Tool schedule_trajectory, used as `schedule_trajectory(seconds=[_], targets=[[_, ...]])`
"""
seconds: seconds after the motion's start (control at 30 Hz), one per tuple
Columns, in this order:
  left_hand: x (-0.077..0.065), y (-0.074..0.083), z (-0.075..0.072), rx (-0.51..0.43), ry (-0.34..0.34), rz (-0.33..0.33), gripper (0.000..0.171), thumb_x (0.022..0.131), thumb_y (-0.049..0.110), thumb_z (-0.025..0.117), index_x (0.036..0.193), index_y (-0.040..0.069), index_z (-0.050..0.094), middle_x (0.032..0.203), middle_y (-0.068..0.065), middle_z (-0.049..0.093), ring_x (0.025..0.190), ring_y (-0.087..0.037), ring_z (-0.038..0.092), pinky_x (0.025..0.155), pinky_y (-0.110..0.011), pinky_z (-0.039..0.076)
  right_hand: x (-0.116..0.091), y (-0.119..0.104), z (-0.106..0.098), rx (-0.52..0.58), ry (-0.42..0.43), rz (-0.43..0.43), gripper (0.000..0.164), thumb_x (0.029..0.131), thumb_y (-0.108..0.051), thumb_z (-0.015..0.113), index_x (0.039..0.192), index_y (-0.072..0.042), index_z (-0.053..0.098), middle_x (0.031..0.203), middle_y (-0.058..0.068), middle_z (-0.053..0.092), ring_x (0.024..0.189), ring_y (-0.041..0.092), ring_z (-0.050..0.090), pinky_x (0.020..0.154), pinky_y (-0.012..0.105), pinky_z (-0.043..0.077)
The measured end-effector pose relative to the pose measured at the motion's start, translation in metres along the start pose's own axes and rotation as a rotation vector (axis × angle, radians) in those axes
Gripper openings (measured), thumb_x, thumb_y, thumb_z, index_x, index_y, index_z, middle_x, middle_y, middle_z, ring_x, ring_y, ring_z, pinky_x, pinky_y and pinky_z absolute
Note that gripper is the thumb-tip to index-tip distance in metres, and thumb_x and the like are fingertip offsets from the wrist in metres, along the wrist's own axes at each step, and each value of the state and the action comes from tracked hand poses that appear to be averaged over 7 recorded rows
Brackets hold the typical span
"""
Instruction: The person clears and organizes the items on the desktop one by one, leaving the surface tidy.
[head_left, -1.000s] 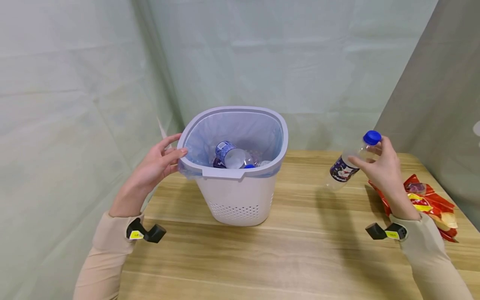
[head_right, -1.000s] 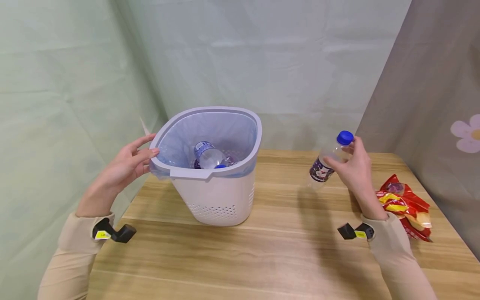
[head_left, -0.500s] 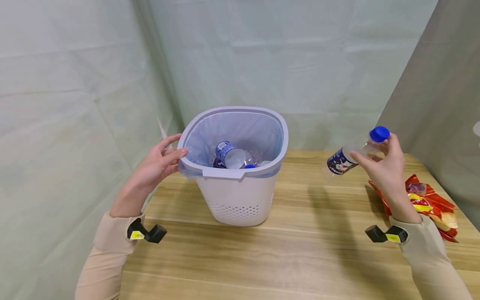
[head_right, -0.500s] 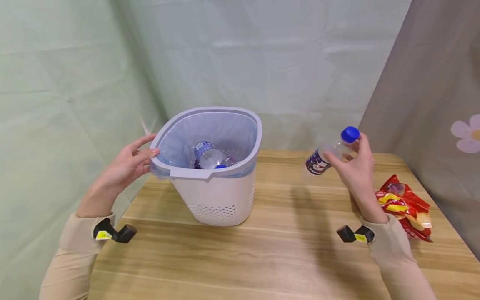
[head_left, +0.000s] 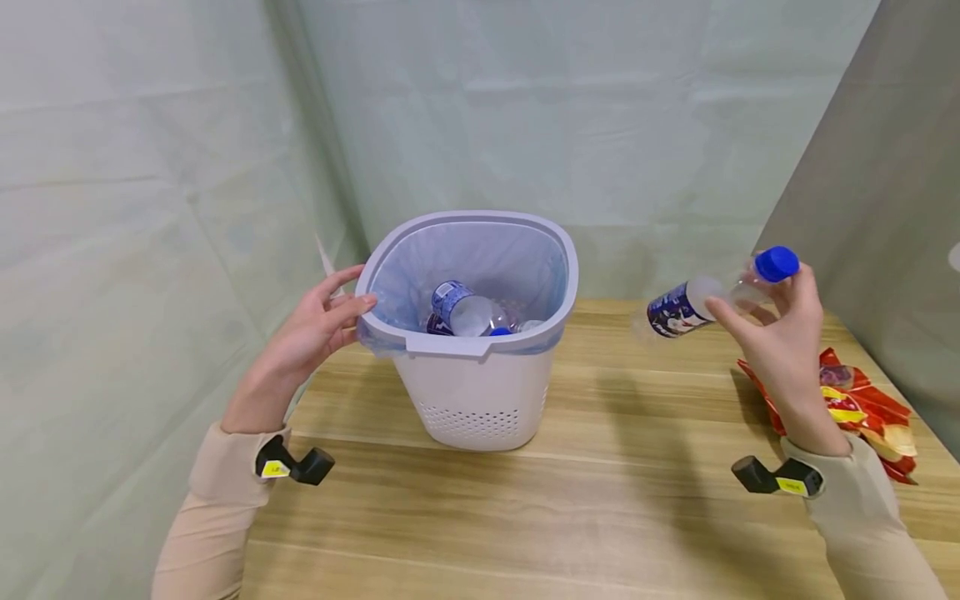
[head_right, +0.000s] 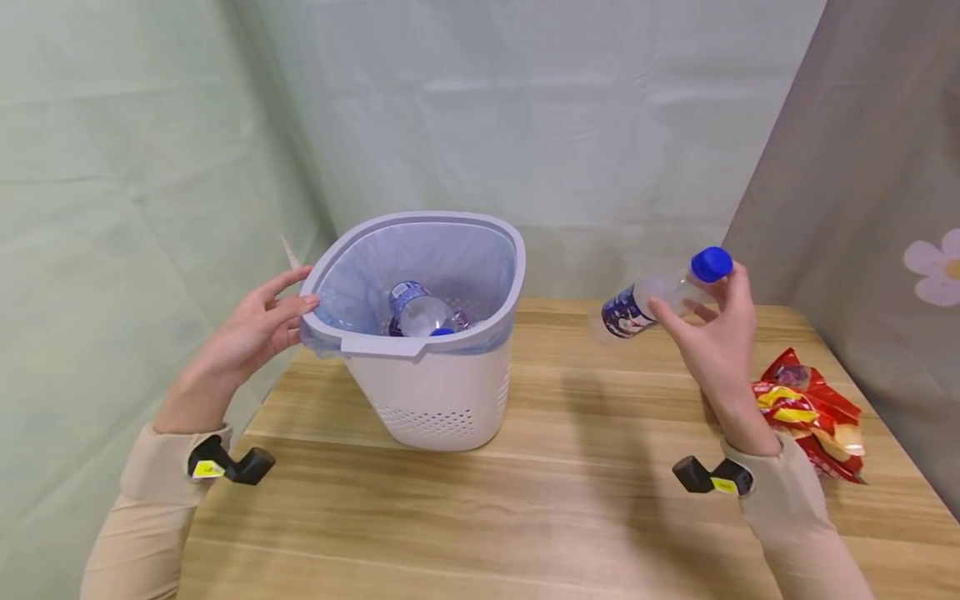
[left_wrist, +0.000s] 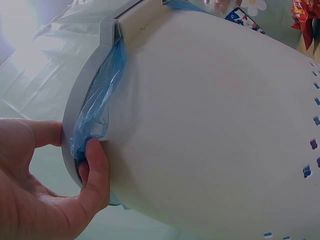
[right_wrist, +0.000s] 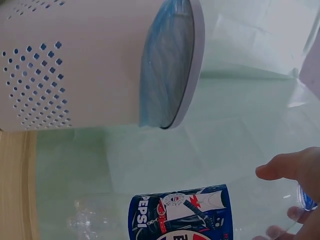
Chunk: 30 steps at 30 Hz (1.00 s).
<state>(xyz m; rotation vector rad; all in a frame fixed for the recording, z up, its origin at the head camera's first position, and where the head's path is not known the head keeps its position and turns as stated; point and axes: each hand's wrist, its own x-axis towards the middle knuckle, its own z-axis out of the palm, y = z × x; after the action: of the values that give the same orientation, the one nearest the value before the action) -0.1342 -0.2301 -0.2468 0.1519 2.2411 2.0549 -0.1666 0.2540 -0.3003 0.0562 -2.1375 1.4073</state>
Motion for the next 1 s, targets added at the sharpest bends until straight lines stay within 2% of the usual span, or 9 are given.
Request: schedule_trajectory(seconds=[0.23,0.5,0.63,0.8,1.0], targets=[[0.000,0.000,0.001,-0.005,-0.002,-0.004,0.071,0.097,0.015,0.056,0.153,0.004,0.013,0.091,0.006,0.069,0.080,-0.006,0.065,0.075,-0.019,0.056,-0.005,-0.010,-0.001,0.071,0.013,-0.049,0.067,0.081,-0.011,0.076,0.139,-0.021,0.043,0.132,0.000,0.056,0.119,0.010,0.056,0.091,0.016,0.051],[0.001,0.000,0.003,-0.005,-0.002,-0.003,0.071,0.097,0.015,0.057,0.153,0.004,0.014,0.091,0.006,0.069,0.080,-0.006,0.065,0.075,-0.019,0.056,-0.007,-0.016,-0.003,0.136,0.025,-0.095,0.065,0.082,-0.006,0.075,0.139,-0.016,0.044,0.135,0.007,0.055,0.120,0.013,0.056,0.089,0.014,0.050],[0.001,-0.001,0.003,-0.017,-0.004,-0.001,0.070,0.097,0.015,0.057,0.153,0.004,0.015,0.091,0.005,0.069,0.080,-0.006,0.065,0.074,-0.019,0.056,-0.007,-0.016,-0.002,0.173,0.035,-0.102,0.065,0.081,-0.005,0.074,0.138,-0.014,0.045,0.135,0.006,0.056,0.121,0.015,0.057,0.088,0.013,0.050],[0.001,-0.002,0.003,-0.026,-0.005,-0.001,0.070,0.097,0.015,0.057,0.153,0.004,0.015,0.091,0.005,0.069,0.080,-0.006,0.065,0.074,-0.019,0.056,-0.006,-0.015,-0.002,0.295,0.049,-0.137,0.063,0.080,0.003,0.073,0.135,-0.008,0.047,0.133,0.010,0.056,0.121,0.019,0.057,0.087,0.013,0.050],[0.001,-0.002,0.004,-0.028,-0.002,0.002,0.070,0.097,0.015,0.056,0.153,0.005,0.015,0.090,0.006,0.069,0.079,-0.006,0.065,0.073,-0.019,0.056,-0.003,-0.016,-0.005,0.392,0.059,-0.151,0.063,0.078,0.005,0.074,0.134,-0.007,0.047,0.133,0.011,0.056,0.122,0.021,0.056,0.087,0.014,0.051]])
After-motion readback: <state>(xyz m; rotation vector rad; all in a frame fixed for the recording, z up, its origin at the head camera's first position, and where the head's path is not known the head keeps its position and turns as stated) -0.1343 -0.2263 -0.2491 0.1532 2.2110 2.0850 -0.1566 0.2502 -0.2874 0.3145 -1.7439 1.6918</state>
